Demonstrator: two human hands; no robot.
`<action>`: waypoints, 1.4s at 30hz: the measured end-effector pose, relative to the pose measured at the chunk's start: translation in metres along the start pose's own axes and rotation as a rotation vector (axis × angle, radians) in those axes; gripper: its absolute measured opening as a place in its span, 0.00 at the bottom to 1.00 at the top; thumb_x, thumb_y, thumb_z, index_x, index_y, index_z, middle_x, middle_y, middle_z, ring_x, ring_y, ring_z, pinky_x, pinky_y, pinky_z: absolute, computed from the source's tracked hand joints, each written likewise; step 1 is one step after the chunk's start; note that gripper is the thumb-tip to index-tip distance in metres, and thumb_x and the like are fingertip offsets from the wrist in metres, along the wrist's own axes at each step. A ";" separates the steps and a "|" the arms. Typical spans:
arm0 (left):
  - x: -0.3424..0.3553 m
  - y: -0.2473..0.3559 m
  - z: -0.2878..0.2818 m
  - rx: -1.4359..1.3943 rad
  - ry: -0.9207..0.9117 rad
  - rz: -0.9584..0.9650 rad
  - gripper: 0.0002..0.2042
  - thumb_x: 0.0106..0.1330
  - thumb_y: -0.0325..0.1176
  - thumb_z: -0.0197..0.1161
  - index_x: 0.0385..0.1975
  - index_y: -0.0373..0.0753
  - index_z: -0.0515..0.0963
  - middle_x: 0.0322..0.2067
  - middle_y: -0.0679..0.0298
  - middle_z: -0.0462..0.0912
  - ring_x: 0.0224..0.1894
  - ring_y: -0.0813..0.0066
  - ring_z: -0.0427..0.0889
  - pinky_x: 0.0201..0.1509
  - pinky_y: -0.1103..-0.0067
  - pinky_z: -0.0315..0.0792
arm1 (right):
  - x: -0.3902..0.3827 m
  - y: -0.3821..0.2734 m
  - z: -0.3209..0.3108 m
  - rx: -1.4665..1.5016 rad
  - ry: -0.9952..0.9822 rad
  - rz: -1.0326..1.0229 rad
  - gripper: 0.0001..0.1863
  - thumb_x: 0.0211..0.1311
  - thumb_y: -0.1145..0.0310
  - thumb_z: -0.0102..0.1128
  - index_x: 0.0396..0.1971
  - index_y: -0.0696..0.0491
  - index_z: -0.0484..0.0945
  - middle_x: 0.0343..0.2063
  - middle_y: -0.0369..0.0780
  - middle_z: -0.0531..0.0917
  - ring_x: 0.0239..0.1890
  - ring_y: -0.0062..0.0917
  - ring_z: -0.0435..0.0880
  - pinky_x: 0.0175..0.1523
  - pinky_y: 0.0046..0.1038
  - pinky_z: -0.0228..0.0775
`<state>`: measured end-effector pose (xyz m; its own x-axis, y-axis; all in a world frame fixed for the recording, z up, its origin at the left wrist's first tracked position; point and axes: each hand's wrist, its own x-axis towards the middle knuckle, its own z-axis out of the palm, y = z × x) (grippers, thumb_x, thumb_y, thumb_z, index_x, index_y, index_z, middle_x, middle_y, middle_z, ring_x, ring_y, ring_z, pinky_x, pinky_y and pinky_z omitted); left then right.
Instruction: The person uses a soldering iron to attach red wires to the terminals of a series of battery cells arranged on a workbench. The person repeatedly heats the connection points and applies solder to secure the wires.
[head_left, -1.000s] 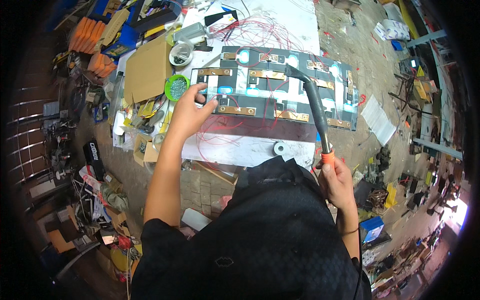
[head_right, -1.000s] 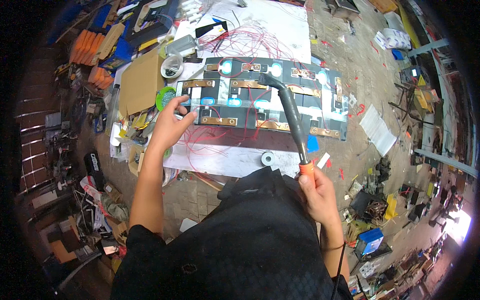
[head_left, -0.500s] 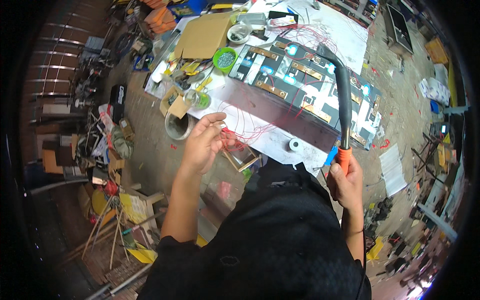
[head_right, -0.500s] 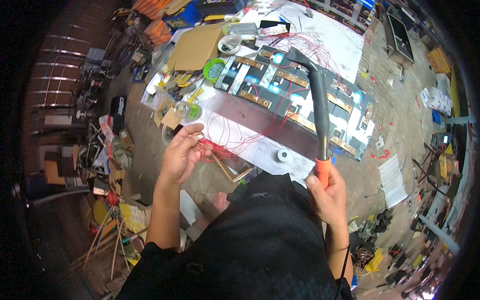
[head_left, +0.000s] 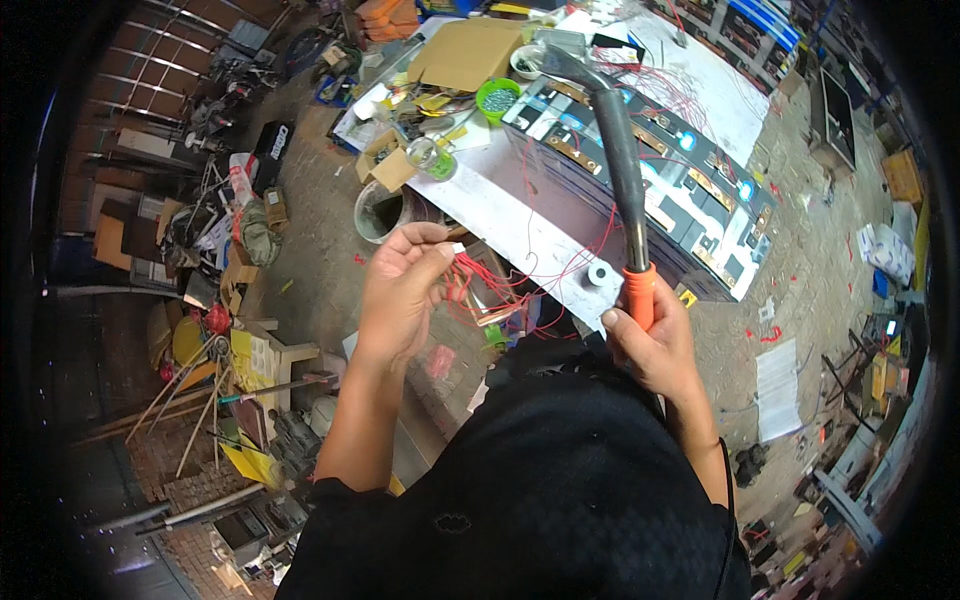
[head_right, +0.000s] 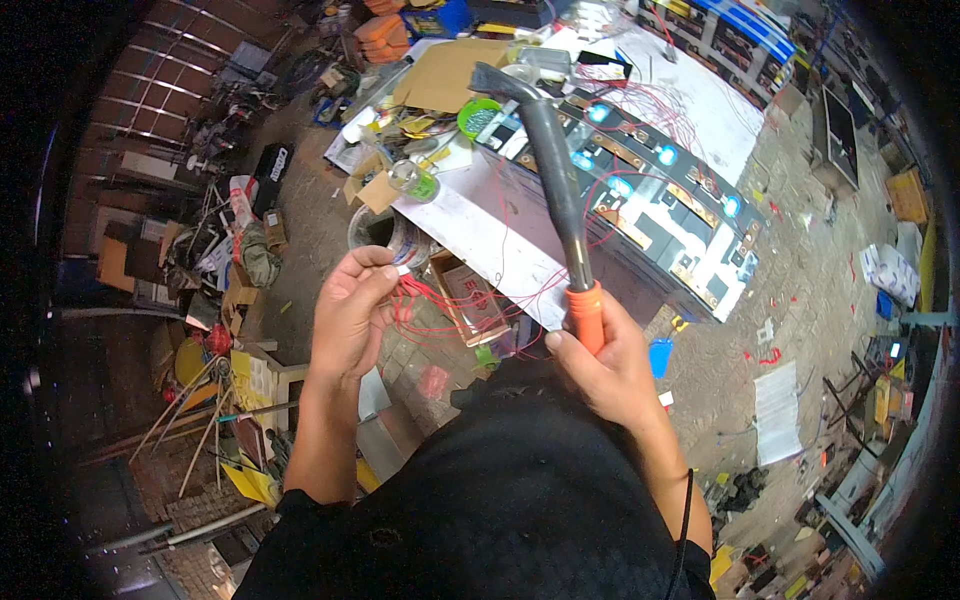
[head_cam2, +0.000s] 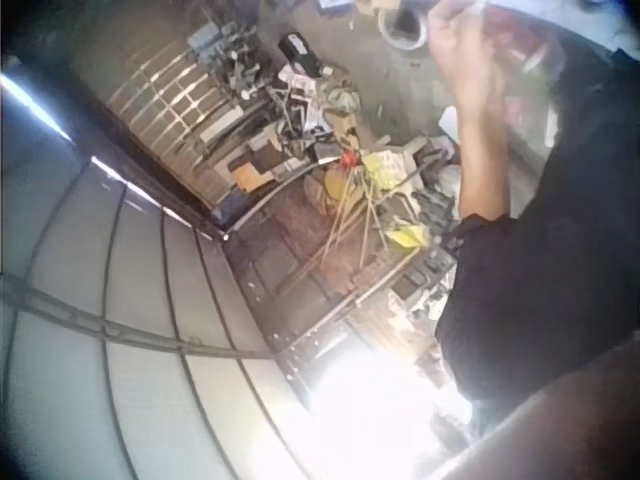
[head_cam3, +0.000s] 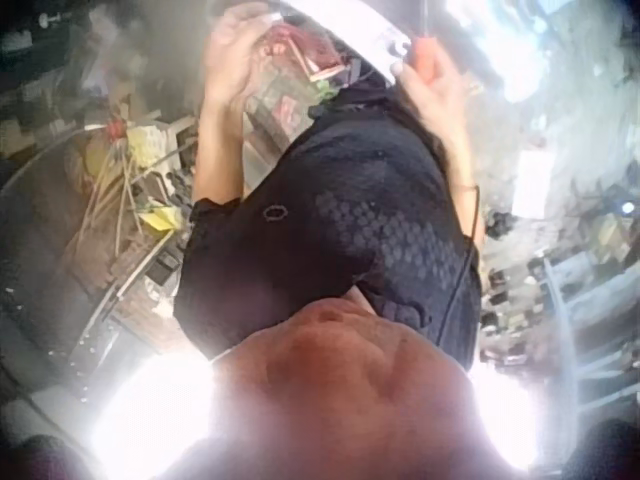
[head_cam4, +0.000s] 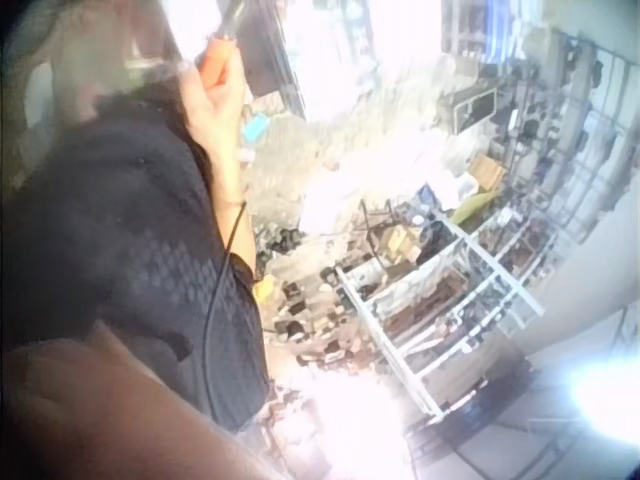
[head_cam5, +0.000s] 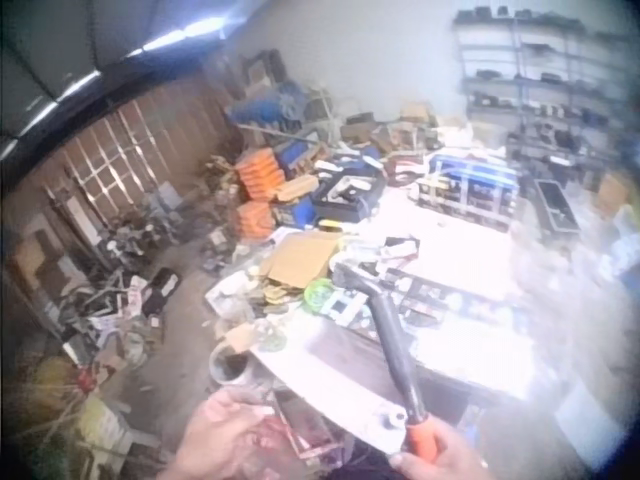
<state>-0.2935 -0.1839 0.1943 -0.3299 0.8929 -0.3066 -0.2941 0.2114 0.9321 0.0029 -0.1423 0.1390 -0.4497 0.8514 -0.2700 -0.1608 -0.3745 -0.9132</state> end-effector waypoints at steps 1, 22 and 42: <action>-0.006 0.006 -0.006 0.013 0.015 0.038 0.08 0.74 0.25 0.62 0.49 0.37 0.75 0.38 0.61 0.86 0.36 0.73 0.88 0.34 0.76 0.83 | -0.002 0.003 0.000 -0.012 -0.004 -0.024 0.22 0.67 0.74 0.68 0.59 0.56 0.73 0.32 0.30 0.74 0.28 0.11 0.74 0.30 0.18 0.66; -0.066 -0.021 0.067 -0.056 -0.143 0.083 0.06 0.73 0.22 0.64 0.44 0.34 0.75 0.43 0.57 0.85 0.41 0.73 0.88 0.46 0.76 0.87 | -0.009 -0.011 0.049 -0.016 -0.146 -0.191 0.27 0.61 0.77 0.74 0.57 0.59 0.71 0.40 0.37 0.84 0.44 0.19 0.86 0.51 0.27 0.80; -0.016 -0.025 0.039 -0.118 -0.045 -0.049 0.06 0.73 0.24 0.64 0.44 0.38 0.75 0.37 0.58 0.86 0.33 0.70 0.90 0.33 0.78 0.86 | -0.016 -0.019 0.010 0.188 -0.063 0.011 0.20 0.62 0.78 0.66 0.49 0.56 0.65 0.33 0.42 0.83 0.32 0.22 0.86 0.30 0.24 0.79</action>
<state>-0.2456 -0.1874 0.1834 -0.2728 0.9002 -0.3394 -0.4127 0.2092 0.8865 0.0046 -0.1527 0.1633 -0.5056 0.8243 -0.2549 -0.3142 -0.4510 -0.8354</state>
